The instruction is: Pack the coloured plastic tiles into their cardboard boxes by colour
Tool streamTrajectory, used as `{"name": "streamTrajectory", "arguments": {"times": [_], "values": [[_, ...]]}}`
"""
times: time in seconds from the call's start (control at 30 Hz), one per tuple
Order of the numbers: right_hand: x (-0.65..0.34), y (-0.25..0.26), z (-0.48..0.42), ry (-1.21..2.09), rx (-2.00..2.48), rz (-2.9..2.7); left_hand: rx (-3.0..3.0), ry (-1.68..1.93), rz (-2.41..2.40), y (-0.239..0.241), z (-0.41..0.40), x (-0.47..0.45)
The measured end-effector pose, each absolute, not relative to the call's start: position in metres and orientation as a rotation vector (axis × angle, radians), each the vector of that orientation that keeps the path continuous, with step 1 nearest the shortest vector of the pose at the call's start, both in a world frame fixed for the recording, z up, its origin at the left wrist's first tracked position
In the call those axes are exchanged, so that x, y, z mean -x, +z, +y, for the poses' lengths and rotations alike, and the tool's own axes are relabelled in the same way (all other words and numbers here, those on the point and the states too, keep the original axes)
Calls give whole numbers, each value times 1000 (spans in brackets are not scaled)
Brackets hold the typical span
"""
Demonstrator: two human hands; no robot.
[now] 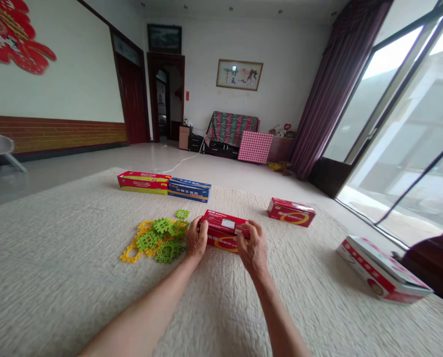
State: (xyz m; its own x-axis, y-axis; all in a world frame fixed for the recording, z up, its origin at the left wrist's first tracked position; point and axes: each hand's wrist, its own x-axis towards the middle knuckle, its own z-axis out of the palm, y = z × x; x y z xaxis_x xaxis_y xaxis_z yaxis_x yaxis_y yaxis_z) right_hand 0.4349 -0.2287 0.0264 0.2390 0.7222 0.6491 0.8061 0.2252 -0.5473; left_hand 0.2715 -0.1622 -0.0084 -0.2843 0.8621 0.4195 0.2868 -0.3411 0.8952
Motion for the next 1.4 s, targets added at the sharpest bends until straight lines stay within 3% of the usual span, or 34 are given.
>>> {"name": "streamTrajectory", "arguments": {"times": [0.2,0.4,0.67,0.87,1.07,1.23,1.4], "values": [[-472,42,-208,375,1565,-1603,-1558,1585,1385,-16,-150,-276],[-476,82,-192,598,1748,-1905,-1557,1546,1317,-15,-141,-279],[-471,115,-181,357,1995,-2319,-1527,1543,1310,-12,-141,-281],[-468,108,-192,317,1854,-2375,-1488,1578,1265,-14,-139,-281],[-482,73,-199,130,1485,-2192,-1503,1600,1221,-16,-138,-281],[-494,61,-196,268,1486,-2043,-1532,1575,1194,-15,-140,-281],[-503,53,-187,113,1556,-1653,-1531,1589,1172,-14,-140,-282]]}}
